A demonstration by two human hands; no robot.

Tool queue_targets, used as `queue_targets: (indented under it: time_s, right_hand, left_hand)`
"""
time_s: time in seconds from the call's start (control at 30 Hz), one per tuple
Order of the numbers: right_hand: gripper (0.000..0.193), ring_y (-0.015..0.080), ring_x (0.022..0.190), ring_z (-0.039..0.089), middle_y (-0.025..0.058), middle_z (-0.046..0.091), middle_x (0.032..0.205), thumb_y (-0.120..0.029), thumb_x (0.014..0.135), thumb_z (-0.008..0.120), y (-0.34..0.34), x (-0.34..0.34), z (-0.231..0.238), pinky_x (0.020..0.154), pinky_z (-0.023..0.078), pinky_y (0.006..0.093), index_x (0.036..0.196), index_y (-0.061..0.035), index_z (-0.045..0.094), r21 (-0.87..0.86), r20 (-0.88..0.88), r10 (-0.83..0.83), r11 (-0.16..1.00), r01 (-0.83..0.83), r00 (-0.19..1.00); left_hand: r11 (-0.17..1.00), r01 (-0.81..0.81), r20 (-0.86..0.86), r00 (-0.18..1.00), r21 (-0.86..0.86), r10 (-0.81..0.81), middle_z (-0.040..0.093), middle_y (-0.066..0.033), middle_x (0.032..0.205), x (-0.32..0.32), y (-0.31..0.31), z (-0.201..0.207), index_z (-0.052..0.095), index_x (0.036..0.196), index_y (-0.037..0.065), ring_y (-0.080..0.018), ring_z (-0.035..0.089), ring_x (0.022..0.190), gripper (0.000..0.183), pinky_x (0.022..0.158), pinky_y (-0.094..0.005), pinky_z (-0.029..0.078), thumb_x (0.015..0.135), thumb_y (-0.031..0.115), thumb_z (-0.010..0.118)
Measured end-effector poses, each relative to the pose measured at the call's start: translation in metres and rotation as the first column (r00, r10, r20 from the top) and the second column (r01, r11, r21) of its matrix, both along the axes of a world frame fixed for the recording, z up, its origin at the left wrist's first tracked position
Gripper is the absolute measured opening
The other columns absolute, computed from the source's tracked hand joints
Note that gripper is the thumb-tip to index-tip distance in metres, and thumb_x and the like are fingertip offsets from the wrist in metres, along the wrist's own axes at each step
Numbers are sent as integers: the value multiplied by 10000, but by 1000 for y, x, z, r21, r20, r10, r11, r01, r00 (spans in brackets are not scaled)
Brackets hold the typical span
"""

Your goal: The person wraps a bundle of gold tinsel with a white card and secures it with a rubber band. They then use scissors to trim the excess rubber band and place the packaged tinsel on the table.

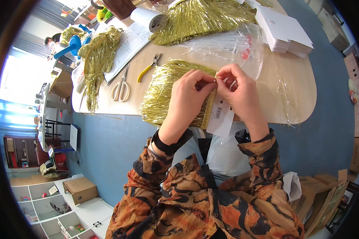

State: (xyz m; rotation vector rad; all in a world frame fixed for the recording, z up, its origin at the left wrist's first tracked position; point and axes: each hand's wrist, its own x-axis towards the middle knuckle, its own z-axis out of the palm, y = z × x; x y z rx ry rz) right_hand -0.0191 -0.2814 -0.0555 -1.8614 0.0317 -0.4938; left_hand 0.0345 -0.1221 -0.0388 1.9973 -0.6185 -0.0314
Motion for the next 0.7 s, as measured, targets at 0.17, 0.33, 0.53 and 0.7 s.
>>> queue_targets:
  time_s: [0.17,0.33,0.53,0.7]
  right_hand:
    - [129,60,695,583,2,689,867,-23,916,722,0,1,-2,590,471,234,1029,-52,666,-75,41,-3,997,7,999]
    - [161,210,725,675,86,698,904,-22,879,728,0,1,-2,641,542,316,1021,-60,662,-143,71,11,990,-1,997]
    - [144,204,691,655,81,669,872,-7,858,733,0,0,0,626,537,322,981,-52,671,-173,101,11,985,6,995]
    - [139,195,666,640,77,655,864,1,855,732,0,0,0,621,534,323,971,-40,667,-178,115,14,984,7,993]
  left_hand:
    - [997,-4,-208,978,-81,-13,737,-36,880,6,6,-3,722,1024,-14,-81,664,791,136,723,-249,539,941,87,757]
    - [970,-64,-334,942,-233,-18,738,-37,910,7,5,-9,693,1038,-10,-73,662,817,153,748,-224,539,965,108,758]
    - [963,-103,-330,944,-250,15,742,-48,931,5,5,-12,693,1033,-19,-80,677,820,153,760,-227,561,954,89,768]
    - [958,-110,-325,945,-264,19,746,-52,937,4,5,-13,694,1049,-29,-81,684,824,149,769,-227,572,961,74,755]
